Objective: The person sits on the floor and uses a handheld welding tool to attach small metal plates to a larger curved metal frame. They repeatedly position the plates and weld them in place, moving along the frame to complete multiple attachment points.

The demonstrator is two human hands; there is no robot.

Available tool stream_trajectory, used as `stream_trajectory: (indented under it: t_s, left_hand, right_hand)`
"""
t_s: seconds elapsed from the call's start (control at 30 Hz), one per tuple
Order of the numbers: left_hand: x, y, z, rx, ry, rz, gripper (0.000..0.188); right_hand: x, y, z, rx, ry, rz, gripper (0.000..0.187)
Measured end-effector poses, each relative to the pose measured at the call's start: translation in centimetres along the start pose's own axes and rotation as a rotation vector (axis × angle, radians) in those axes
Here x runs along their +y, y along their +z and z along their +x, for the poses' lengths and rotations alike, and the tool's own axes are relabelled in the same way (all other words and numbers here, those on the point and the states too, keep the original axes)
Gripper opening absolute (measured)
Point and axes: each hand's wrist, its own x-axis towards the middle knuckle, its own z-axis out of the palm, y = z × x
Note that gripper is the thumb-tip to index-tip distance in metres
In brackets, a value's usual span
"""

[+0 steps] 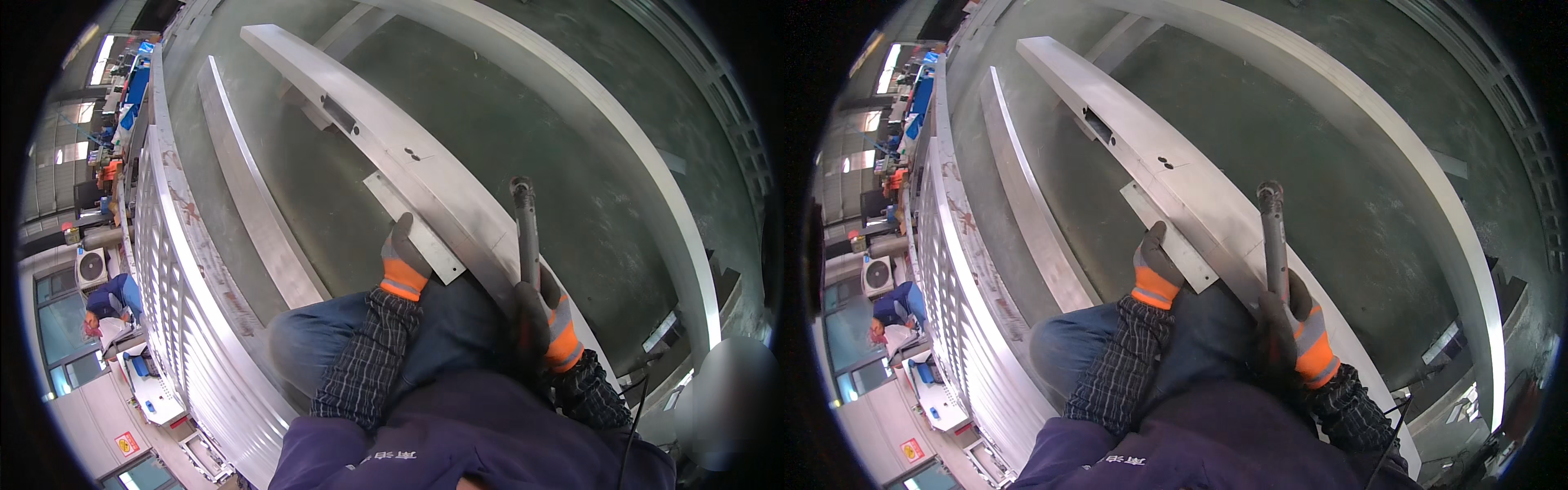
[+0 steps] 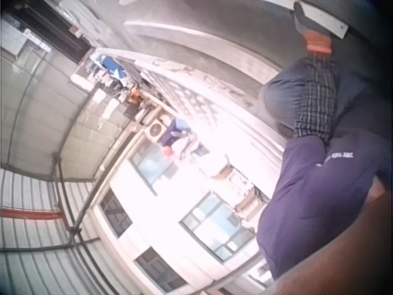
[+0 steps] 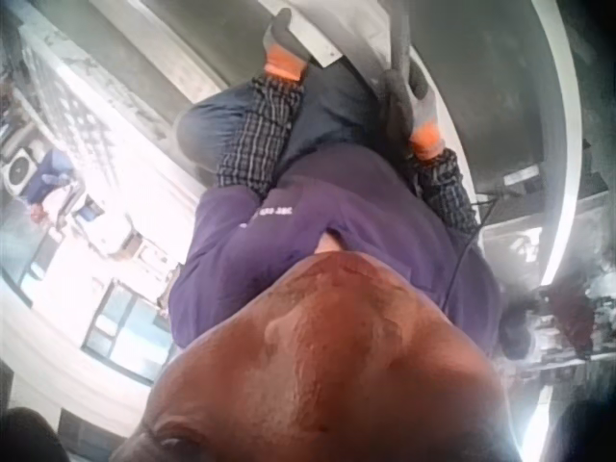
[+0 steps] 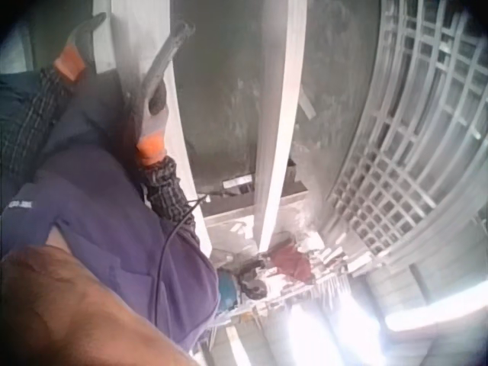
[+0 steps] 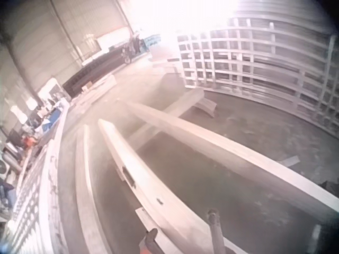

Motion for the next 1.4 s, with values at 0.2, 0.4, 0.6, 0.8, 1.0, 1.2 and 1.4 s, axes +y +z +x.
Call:
stream_trajectory:
  t_s: [0.2, 0.4, 0.6, 0.8, 1.0, 1.2, 1.4]
  left_hand:
    - [-2.2, -2.5, 2.2, 0.058, 0.278, 0.452, 0.029]
    - [-1.6, 1.7, 1.4, 0.391, 0.169, 0.108, 0.028]
    - [2.3, 4.4, -0.3, 0.028, 0.117, -0.088, 0.032]
    - [4.4, 2.0, 0.8, 0.045, -0.091, -0.348, 0.033]
    - [5.7, 7.9, -1.2, 0.053, 0.099, 0.110, 0.029]
    - [2.9, 6.8, 0.9, 0.174, 0.072, 0.054, 0.040]
    - [0.3, 6.6, 2.3, 0.374, 0.049, 0.279, 0.044]
  right_hand:
    - [-1.0, -0.8, 0.4, 0.089, -0.094, -0.018, 0.043]
    - [-0.1, -3.7, 2.4, 0.199, -0.154, -0.057, 0.051]
    - [-1.4, -4.1, 2.6, 0.151, -0.111, 0.008, 0.061]
    - [-0.9, -4.4, 2.8, 0.145, -0.146, 0.033, 0.056]
    - [-1.2, -4.6, 2.7, 0.171, -0.144, 0.047, 0.047]
    - [-1.2, -4.3, 2.4, 0.162, -0.135, 0.069, 0.045]
    - [-0.9, -4.8, 2.5, 0.138, -0.179, -0.027, 0.040]
